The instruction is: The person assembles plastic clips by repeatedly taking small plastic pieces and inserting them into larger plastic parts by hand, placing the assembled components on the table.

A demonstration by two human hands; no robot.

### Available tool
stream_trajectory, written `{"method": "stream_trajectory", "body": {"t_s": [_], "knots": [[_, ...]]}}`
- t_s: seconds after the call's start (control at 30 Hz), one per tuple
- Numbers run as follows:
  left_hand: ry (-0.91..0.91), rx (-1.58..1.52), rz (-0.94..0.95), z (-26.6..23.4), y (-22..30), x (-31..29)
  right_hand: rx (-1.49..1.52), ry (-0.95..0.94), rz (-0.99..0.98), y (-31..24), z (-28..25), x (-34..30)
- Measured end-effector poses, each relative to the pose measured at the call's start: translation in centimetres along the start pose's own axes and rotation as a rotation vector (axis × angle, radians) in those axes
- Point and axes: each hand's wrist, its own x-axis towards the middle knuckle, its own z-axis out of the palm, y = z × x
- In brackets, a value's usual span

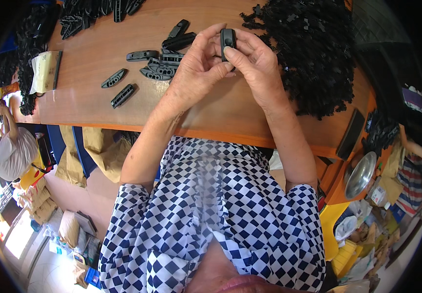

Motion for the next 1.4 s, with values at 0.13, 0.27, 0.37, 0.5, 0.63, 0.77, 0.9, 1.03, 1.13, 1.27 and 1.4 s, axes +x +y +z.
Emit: {"method": "stream_trajectory", "body": {"t_s": [0.13, 0.27, 0.37, 0.5, 0.63, 0.77, 0.9, 1.03, 1.13, 1.27, 1.4], "knots": [[0.046, 0.018, 0.048, -0.3, -0.2, 0.0, -0.093, 0.051, -0.047, 0.2, 1.1, 0.4], [0.059, 0.142, 0.023, -1.6, 1.6, -0.3, 0.054, 0.027, -0.032, 0.7, 2.1, 1.3], [0.065, 0.212, 0.017, -3.1, 3.0, -0.9, 0.112, -0.041, 0.004, 0.1, 3.6, 2.0], [0.080, 0.202, 0.012, -5.6, 4.5, -2.3, 0.008, -0.253, -0.019, 0.2, 4.4, 3.5], [0.070, 0.093, 0.007, -7.7, 5.2, -3.2, -0.043, -0.236, 0.077, -0.8, 6.8, 4.0], [0.054, -0.110, -0.027, -10.0, 5.3, -4.8, -0.111, -0.321, 0.022, -0.8, 6.8, 5.1], [0.205, 0.101, 0.002, -12.0, 5.9, -6.3, -0.626, -0.340, -0.203, -0.5, 3.9, 7.2], [0.259, 0.798, 0.106, -14.9, 6.1, -7.7, -1.197, -0.534, -0.449, -0.1, 1.7, 8.3], [0.261, 1.118, 0.220, -16.9, 5.5, -7.9, -1.284, -0.667, -0.474, -0.4, 1.6, 8.6], [0.227, 1.361, 0.360, -17.9, 3.4, -7.4, -1.258, -0.735, -0.499, 0.6, 4.1, 7.7], [0.111, 1.365, 0.299, -17.7, 2.9, -6.6, -1.224, -0.698, -0.536, 2.8, 6.9, 6.5]]}}
